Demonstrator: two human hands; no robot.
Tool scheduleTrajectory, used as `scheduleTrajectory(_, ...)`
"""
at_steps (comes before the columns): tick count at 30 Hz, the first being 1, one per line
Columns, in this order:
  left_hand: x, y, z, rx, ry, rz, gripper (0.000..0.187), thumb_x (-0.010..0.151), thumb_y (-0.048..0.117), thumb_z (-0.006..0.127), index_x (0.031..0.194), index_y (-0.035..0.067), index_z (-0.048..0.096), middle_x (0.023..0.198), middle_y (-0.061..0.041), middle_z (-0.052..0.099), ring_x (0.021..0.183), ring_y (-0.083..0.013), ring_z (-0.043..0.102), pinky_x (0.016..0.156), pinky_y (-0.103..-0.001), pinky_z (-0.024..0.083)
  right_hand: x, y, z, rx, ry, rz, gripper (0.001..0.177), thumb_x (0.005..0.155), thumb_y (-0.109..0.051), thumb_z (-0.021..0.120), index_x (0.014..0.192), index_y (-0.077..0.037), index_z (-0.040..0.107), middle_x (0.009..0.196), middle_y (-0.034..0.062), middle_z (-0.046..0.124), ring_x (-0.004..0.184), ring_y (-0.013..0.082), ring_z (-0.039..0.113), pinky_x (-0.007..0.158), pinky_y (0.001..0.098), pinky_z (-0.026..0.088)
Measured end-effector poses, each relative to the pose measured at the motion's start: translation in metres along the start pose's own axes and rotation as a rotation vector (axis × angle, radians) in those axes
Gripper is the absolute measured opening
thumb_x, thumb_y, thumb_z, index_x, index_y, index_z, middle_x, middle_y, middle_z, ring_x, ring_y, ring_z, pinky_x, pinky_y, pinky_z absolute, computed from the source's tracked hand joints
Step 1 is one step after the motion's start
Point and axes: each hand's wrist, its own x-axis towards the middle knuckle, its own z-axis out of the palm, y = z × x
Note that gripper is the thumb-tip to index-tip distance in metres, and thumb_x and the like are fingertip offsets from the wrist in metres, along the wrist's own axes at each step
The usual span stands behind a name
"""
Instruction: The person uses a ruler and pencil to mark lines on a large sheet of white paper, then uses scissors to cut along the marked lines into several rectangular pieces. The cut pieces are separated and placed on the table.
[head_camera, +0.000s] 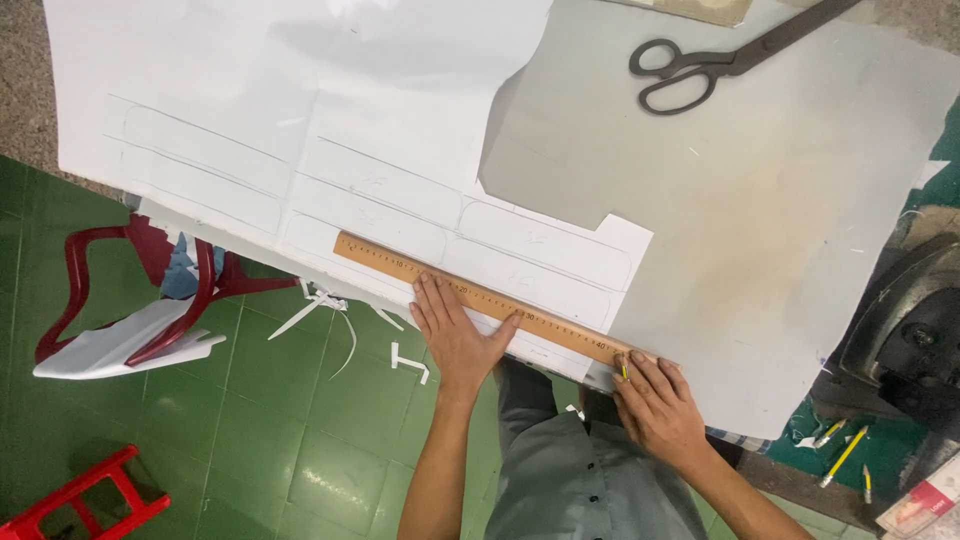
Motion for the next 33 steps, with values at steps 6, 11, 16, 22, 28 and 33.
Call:
scheduleTrajectory(6, -0.0005, 0.0006, 0.0000, -0.044, 0.036, 0.007, 0.131, 0.079, 0.084, 0.062, 0.163, -0.003, 0.011, 0.171, -0.022, 0.009, 0.161, -0.0375, 0.006, 0.130, -0.057, 0.005, -0.0015, -0.0005, 0.0017, 0.013, 0.023, 0.012, 0.051, 0.096, -0.018, 0.068, 0.141, -0.004, 0.049, 0.149, 0.0213, 0.055, 0.139, 0.0377, 0.055, 0.117, 0.0550, 0.042)
scheduleTrajectory(11, 0.0013, 0.0031, -0.0038, -0.055, -0.023, -0.036, 0.133, 0.077, 0.083, 0.064, 0.162, -0.005, 0.011, 0.171, -0.024, 0.010, 0.160, -0.0382, 0.005, 0.129, -0.058, 0.003, -0.0036, 0.0008, 0.0032, 0.017, 0.013, 0.011, 0.053, 0.096, -0.019, 0.069, 0.143, -0.004, 0.048, 0.151, 0.0203, 0.054, 0.140, 0.0367, 0.053, 0.117, 0.0555, 0.041)
scheduleTrajectory(16, 0.0015, 0.0032, -0.0036, -0.042, 0.015, -0.012, 0.132, 0.077, 0.084, 0.063, 0.161, -0.006, 0.014, 0.170, -0.024, 0.012, 0.160, -0.0387, 0.008, 0.130, -0.058, 0.006, -0.0017, 0.0008, 0.0032, 0.021, 0.021, 0.011, 0.047, 0.096, -0.019, 0.069, 0.138, -0.004, 0.052, 0.147, 0.0200, 0.058, 0.137, 0.0369, 0.056, 0.114, 0.0543, 0.043)
scheduleTrajectory(22, 0.0029, 0.0048, -0.0081, -0.064, -0.037, -0.035, 0.132, 0.077, 0.083, 0.063, 0.161, -0.007, 0.013, 0.170, -0.024, 0.010, 0.160, -0.0388, 0.005, 0.129, -0.059, 0.003, -0.0049, 0.0013, 0.0046, 0.022, -0.004, 0.017, 0.043, 0.095, -0.020, 0.070, 0.132, -0.004, 0.055, 0.147, 0.0208, 0.057, 0.137, 0.0374, 0.055, 0.114, 0.0551, 0.043)
scheduleTrajectory(28, 0.0024, 0.0046, -0.0067, -0.072, -0.027, -0.043, 0.133, 0.077, 0.083, 0.065, 0.161, -0.006, 0.014, 0.170, -0.024, 0.011, 0.160, -0.0384, 0.006, 0.129, -0.058, 0.004, -0.0058, 0.0020, 0.0054, 0.029, -0.005, 0.015, 0.047, 0.094, -0.020, 0.070, 0.135, -0.004, 0.054, 0.145, 0.0215, 0.058, 0.137, 0.0373, 0.055, 0.114, 0.0557, 0.043)
scheduleTrajectory(33, 0.0008, 0.0022, -0.0036, -0.067, 0.009, -0.011, 0.133, 0.077, 0.083, 0.066, 0.161, -0.007, 0.013, 0.170, -0.025, 0.012, 0.160, -0.0396, 0.007, 0.129, -0.059, 0.005, -0.0029, 0.0012, 0.0027, 0.025, 0.005, 0.011, 0.053, 0.095, -0.019, 0.071, 0.141, -0.004, 0.050, 0.148, 0.0214, 0.056, 0.140, 0.0370, 0.053, 0.116, 0.0554, 0.043)
